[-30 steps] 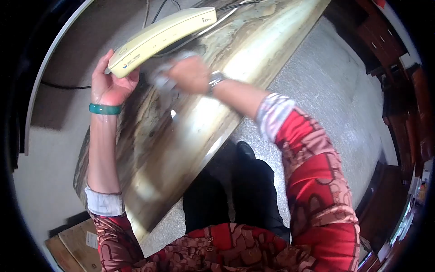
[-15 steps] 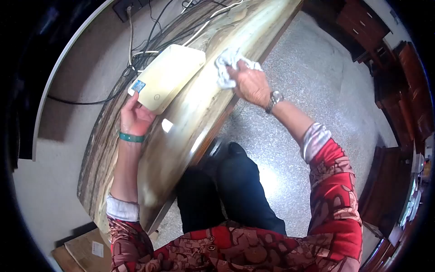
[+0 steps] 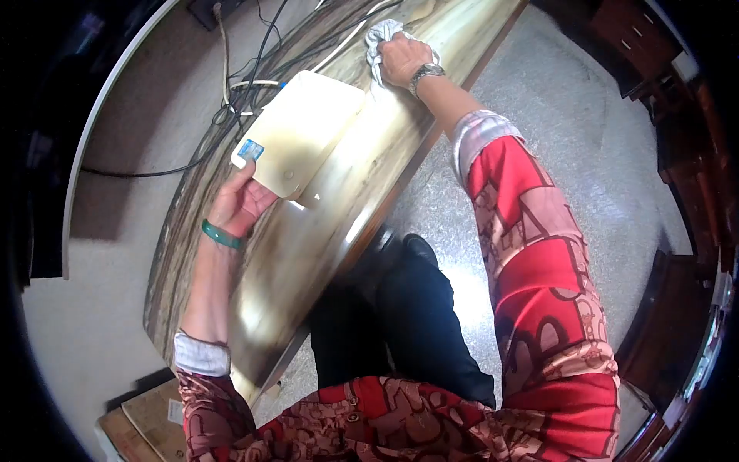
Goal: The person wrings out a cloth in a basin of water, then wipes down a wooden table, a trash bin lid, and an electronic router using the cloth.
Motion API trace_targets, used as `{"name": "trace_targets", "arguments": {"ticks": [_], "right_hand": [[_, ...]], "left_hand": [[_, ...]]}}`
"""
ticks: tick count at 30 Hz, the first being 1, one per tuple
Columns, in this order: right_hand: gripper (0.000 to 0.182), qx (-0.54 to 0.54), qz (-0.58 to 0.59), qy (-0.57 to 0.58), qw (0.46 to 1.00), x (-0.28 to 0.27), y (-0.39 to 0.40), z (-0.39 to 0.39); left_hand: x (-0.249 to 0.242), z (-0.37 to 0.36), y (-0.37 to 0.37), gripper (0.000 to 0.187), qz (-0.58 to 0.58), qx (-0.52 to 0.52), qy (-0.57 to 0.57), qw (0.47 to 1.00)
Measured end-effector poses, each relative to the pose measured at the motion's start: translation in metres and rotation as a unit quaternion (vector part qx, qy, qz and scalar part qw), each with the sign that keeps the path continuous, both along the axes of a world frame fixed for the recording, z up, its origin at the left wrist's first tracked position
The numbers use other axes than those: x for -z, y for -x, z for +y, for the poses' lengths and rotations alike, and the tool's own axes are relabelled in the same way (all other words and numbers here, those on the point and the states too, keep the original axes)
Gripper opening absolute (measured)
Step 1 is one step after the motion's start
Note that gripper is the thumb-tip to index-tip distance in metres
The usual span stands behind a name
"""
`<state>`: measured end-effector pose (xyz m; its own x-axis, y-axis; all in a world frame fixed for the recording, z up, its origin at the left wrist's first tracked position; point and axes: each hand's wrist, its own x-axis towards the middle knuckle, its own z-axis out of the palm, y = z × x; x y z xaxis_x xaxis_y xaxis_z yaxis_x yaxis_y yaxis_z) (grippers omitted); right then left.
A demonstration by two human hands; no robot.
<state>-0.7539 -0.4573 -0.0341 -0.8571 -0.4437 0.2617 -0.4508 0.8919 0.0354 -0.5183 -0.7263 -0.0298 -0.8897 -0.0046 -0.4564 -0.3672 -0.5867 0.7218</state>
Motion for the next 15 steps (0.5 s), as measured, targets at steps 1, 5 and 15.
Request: {"name": "trace_targets", "arguments": {"ticks": [1, 5, 15], "right_hand": [[0.032, -0.001, -0.001, -0.001, 1.0, 0.002, -0.004, 0.001], [0.034, -0.04, -0.091, -0.023, 0.995, -0.013, -0.056, 0.005], [0.045, -0.171, -0.034, 0.064, 0.982, 0.003, -0.106, 0.038]], "left_hand": [[-0.002, -0.008, 0.002, 0.043, -0.011, 0.048, 0.016, 0.999], [-0.025, -0.005, 0.002, 0.052, -0.073, 0.129, 0.179, 0.973], [-0.027, -0.015, 0.0, 0.056, -0.118, 0.173, 0.381, 0.901]]}}
